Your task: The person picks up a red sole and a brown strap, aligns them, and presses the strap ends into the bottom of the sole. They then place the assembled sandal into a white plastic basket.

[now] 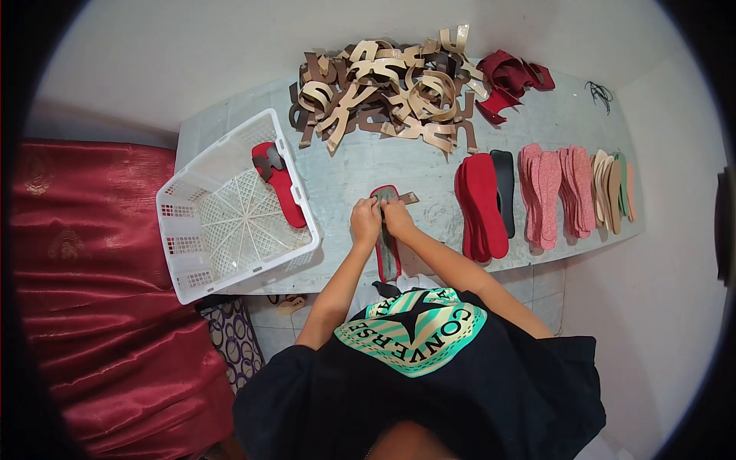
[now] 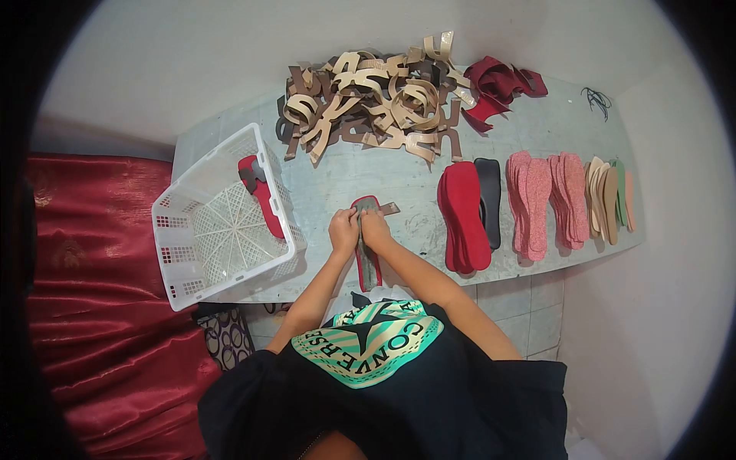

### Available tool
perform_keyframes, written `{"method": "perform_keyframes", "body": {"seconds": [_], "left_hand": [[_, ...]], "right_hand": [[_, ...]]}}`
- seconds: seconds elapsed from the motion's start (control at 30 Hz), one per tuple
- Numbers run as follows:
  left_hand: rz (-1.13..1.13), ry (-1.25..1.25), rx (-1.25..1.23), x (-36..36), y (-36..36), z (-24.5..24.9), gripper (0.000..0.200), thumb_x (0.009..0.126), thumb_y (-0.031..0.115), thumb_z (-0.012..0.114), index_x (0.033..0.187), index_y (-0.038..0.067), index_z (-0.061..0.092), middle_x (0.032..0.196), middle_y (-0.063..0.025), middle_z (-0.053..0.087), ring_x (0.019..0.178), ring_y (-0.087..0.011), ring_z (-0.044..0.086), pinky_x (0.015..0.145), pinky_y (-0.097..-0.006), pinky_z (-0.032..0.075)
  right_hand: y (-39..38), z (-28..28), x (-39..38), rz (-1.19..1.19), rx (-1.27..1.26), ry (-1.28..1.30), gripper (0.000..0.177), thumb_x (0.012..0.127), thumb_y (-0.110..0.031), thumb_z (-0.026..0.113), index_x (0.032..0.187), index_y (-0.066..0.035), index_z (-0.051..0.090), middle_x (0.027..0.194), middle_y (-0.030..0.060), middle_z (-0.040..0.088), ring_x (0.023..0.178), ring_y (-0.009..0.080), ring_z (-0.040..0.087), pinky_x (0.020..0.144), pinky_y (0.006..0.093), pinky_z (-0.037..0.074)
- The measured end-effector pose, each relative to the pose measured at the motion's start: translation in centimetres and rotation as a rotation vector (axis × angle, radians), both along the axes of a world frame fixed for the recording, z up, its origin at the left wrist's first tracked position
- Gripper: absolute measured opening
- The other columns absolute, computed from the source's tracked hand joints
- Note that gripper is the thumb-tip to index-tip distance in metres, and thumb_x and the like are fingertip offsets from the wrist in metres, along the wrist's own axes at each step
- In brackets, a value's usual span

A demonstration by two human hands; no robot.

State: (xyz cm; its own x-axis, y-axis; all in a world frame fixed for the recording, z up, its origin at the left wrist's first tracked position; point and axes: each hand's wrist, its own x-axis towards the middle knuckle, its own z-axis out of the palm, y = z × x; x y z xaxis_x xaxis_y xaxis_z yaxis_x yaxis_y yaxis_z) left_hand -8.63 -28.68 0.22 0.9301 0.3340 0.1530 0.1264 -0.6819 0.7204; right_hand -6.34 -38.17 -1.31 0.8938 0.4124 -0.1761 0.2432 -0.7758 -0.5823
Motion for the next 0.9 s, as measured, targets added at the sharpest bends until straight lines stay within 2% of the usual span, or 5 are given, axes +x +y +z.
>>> {"method": "perform_keyframes", "body": {"seconds": [0.17,0.37,0.43,0.63,0.9], "left_hand": [[-0.069,-0.057,0.133,-0.5,-0.6,-0.1,0.013,0.077,0.010,0.054,0.082,0.001,0.062,0.076,-0.0143,0.057,0.075,-0.0305,0.054,0.068,-0.0381,0.043],[-0.209,-0.044,0.312,-1.1,-0.2,-1.2,0.019,0.075,0.010,0.055,0.092,0.001,0.059,0.073,-0.0120,0.054,0.074,-0.0284,0.053,0.069,-0.0367,0.043],[-0.272,-0.178,0.348,-1.4,-0.2,-1.6,0.028,0.076,0.008,0.054,0.103,0.001,0.055,0.079,-0.0120,0.056,0.076,-0.0275,0.054,0.070,-0.0358,0.044],[-0.266,-0.115,0.336,-2.1,-0.1,-2.3,0.035,0.077,0.007,0.052,0.112,0.001,0.051,0.093,-0.0159,0.058,0.087,-0.0280,0.056,0.078,-0.0356,0.043],[-0.293,-0.174,0.264,-2.8,0.3,-2.3,0.036,0.078,0.004,0.048,0.114,0.000,0.050,0.100,-0.0196,0.057,0.095,-0.0302,0.055,0.084,-0.0392,0.040]], "right_hand": [[-0.5,0.9,-0.1,0.047,-0.074,-0.049,0.026,0.080,-0.011,0.046,0.103,0.000,0.054,0.097,0.0158,0.054,0.084,0.0327,0.050,0.074,0.0377,0.043],[-1.1,1.0,-0.5,-0.037,0.054,0.041,0.037,0.071,-0.005,0.058,0.108,-0.007,0.054,0.100,0.0154,0.053,0.087,0.0346,0.049,0.076,0.0389,0.042],[-1.2,0.6,-0.6,-0.095,0.205,-0.035,0.042,0.062,0.000,0.063,0.103,-0.005,0.057,0.088,0.0156,0.055,0.080,0.0344,0.050,0.070,0.0408,0.041],[-1.4,0.7,-0.7,-0.205,0.317,0.071,0.053,0.058,0.002,0.067,0.109,-0.004,0.051,0.082,0.0136,0.054,0.078,0.0296,0.050,0.069,0.0390,0.041],[-1.8,1.0,-1.4,-0.170,0.407,-0.038,0.057,0.060,0.003,0.066,0.114,-0.005,0.048,0.082,0.0120,0.053,0.078,0.0279,0.049,0.072,0.0364,0.040]]}}
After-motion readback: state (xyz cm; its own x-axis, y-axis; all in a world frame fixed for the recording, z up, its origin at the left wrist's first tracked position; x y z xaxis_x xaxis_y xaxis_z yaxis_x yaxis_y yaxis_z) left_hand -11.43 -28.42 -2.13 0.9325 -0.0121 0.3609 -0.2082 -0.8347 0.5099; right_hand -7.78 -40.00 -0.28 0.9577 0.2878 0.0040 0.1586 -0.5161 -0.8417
